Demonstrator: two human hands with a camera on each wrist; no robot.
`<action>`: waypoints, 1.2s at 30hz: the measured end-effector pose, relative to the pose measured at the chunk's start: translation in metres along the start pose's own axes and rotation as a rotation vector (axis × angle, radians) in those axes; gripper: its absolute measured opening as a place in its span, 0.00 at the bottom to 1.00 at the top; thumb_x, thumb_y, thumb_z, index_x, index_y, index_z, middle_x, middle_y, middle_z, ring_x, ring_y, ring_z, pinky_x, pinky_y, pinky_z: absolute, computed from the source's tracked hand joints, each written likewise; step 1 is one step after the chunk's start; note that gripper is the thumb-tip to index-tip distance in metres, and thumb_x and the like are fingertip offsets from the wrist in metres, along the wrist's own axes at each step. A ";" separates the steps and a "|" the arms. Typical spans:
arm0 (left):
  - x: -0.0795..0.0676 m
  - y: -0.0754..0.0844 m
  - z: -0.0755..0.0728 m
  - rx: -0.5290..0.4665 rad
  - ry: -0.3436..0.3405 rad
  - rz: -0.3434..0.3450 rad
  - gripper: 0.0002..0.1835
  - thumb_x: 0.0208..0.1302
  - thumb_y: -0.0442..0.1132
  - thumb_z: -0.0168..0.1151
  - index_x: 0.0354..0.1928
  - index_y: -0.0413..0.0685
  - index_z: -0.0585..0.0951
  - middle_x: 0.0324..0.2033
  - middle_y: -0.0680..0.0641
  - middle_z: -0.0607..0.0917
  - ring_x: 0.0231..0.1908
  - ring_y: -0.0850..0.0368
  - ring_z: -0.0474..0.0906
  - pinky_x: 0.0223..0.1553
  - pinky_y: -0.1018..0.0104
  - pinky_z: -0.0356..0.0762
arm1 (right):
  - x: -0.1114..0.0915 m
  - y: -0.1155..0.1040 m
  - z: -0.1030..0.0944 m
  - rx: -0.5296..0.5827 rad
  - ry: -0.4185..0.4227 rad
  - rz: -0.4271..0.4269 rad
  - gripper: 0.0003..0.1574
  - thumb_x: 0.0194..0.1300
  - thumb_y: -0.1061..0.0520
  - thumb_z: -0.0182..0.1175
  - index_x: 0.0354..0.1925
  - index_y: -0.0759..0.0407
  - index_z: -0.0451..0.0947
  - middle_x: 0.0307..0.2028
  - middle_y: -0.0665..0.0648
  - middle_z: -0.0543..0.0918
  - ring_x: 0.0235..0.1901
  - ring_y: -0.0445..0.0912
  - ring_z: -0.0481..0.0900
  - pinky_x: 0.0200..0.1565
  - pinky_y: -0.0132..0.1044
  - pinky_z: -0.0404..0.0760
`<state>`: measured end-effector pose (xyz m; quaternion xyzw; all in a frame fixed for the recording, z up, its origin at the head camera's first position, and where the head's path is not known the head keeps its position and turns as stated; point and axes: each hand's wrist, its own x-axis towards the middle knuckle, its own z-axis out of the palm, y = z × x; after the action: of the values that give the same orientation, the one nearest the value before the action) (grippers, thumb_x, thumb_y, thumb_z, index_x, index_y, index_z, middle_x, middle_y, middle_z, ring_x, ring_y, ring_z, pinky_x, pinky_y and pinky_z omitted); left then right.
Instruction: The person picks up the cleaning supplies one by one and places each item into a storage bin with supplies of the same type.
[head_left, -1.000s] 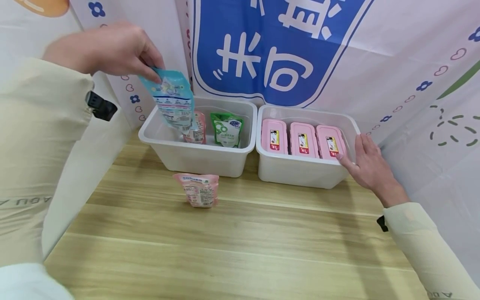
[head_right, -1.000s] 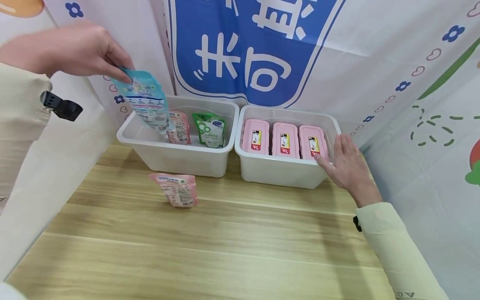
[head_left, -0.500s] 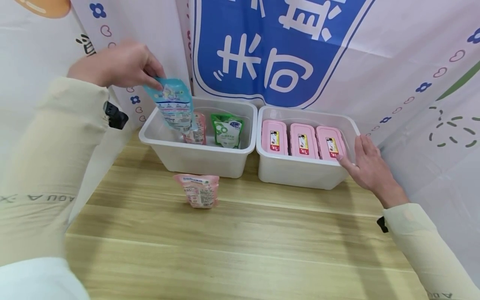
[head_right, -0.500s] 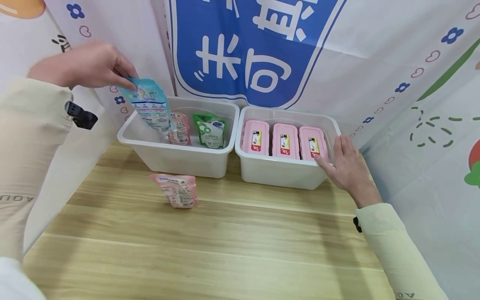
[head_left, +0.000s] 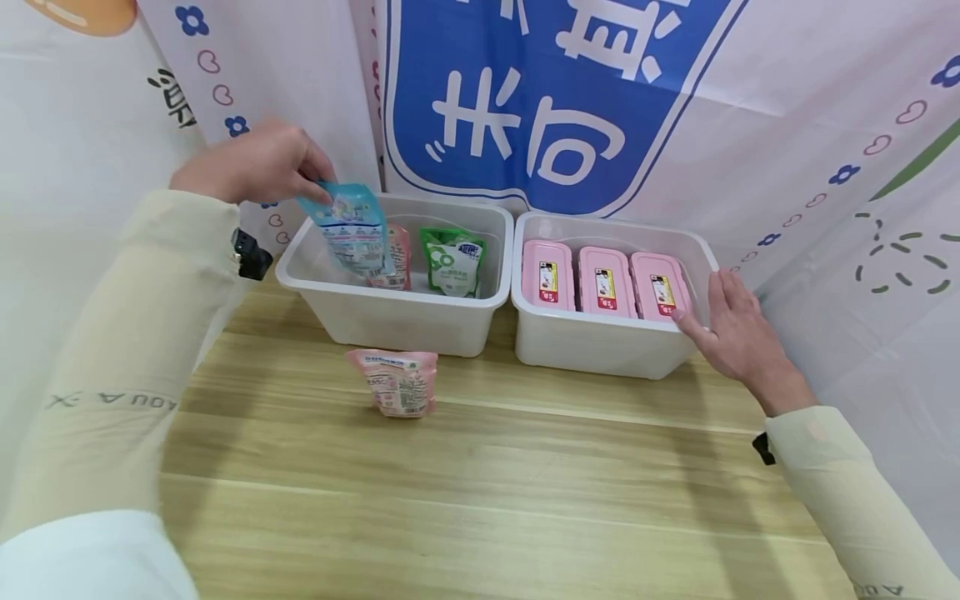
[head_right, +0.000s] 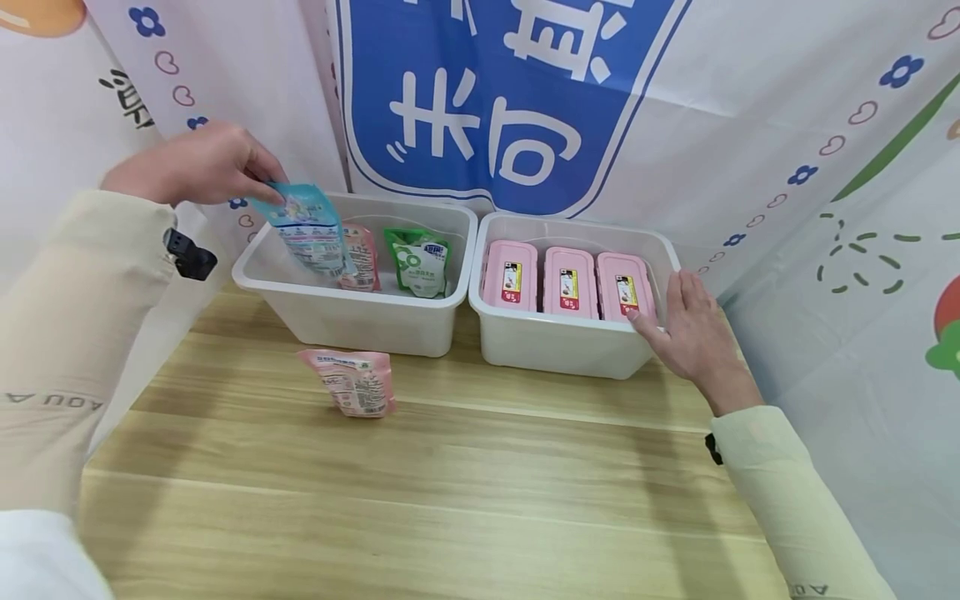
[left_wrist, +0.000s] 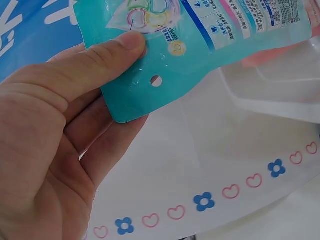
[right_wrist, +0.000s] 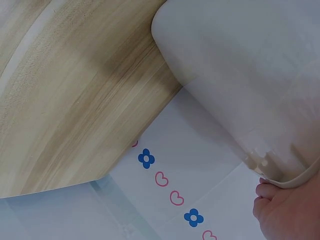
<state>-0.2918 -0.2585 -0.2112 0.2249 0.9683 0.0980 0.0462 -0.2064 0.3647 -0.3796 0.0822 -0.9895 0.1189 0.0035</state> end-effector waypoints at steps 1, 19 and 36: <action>0.000 -0.001 0.002 -0.004 -0.005 0.000 0.11 0.70 0.35 0.71 0.50 0.38 0.90 0.48 0.35 0.91 0.43 0.49 0.89 0.44 0.57 0.91 | 0.000 0.000 0.000 0.000 -0.001 0.001 0.63 0.80 0.28 0.38 0.82 0.72 0.24 0.83 0.72 0.25 0.83 0.70 0.28 0.79 0.75 0.40; 0.008 -0.016 0.038 -0.037 -0.045 -0.009 0.11 0.68 0.34 0.72 0.50 0.40 0.91 0.48 0.37 0.91 0.43 0.49 0.88 0.49 0.52 0.91 | 0.000 -0.002 0.001 0.014 0.021 -0.004 0.63 0.80 0.28 0.41 0.82 0.70 0.25 0.83 0.72 0.26 0.84 0.70 0.30 0.78 0.75 0.41; 0.015 -0.028 0.065 -0.047 -0.053 -0.012 0.14 0.68 0.35 0.73 0.54 0.41 0.90 0.49 0.37 0.91 0.45 0.49 0.86 0.51 0.49 0.89 | 0.000 -0.002 0.001 0.013 0.016 0.013 0.64 0.79 0.27 0.39 0.83 0.69 0.25 0.84 0.70 0.25 0.84 0.70 0.29 0.77 0.77 0.41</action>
<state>-0.3084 -0.2661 -0.2811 0.2206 0.9655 0.1147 0.0779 -0.2056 0.3621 -0.3802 0.0749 -0.9891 0.1260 0.0099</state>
